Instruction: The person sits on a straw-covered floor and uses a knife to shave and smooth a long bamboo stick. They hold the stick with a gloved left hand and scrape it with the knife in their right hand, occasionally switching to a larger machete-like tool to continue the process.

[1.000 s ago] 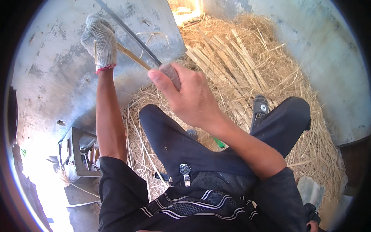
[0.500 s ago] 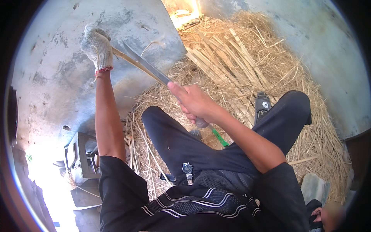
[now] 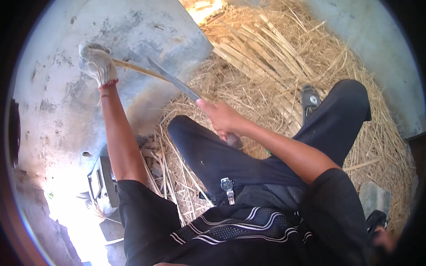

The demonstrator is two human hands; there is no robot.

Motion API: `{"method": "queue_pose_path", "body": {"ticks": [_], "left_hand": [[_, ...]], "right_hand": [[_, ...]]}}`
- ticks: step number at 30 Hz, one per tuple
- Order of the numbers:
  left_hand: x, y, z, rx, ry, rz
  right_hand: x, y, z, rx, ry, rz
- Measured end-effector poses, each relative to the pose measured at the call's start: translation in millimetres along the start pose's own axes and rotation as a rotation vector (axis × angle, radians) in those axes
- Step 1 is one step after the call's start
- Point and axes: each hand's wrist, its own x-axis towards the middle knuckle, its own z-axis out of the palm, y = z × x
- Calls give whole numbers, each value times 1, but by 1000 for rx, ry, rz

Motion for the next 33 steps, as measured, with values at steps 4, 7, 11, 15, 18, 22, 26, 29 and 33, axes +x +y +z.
{"method": "queue_pose_path", "body": {"ticks": [4, 7, 11, 15, 18, 22, 26, 29, 33], "left_hand": [[0, 54, -9, -229, -44, -245], [2, 46, -20, -341, -42, -248], [3, 41, -20, -213, -82, -129], [0, 67, -8, -172, -58, -171], [-2, 65, -9, -240, -64, -171], [5, 57, -19, -599, -79, -406], [7, 55, -17, -410, -56, -367], [1, 66, -7, -362, -58, -274], [5, 71, -8, -391, -34, -243]], "right_hand": [[-7, -10, -29, 342, -219, 125], [-30, -50, -2, -73, -28, -120], [-59, -94, 28, -195, 94, -542], [-40, -57, 34, -447, 329, -585], [-18, -26, 19, -586, 366, -483], [-79, -111, 21, -606, 158, -108], [-64, -89, 30, -594, 322, -577], [-30, -46, 31, -480, 349, -659], [2, -15, 15, -492, 325, -426]]}}
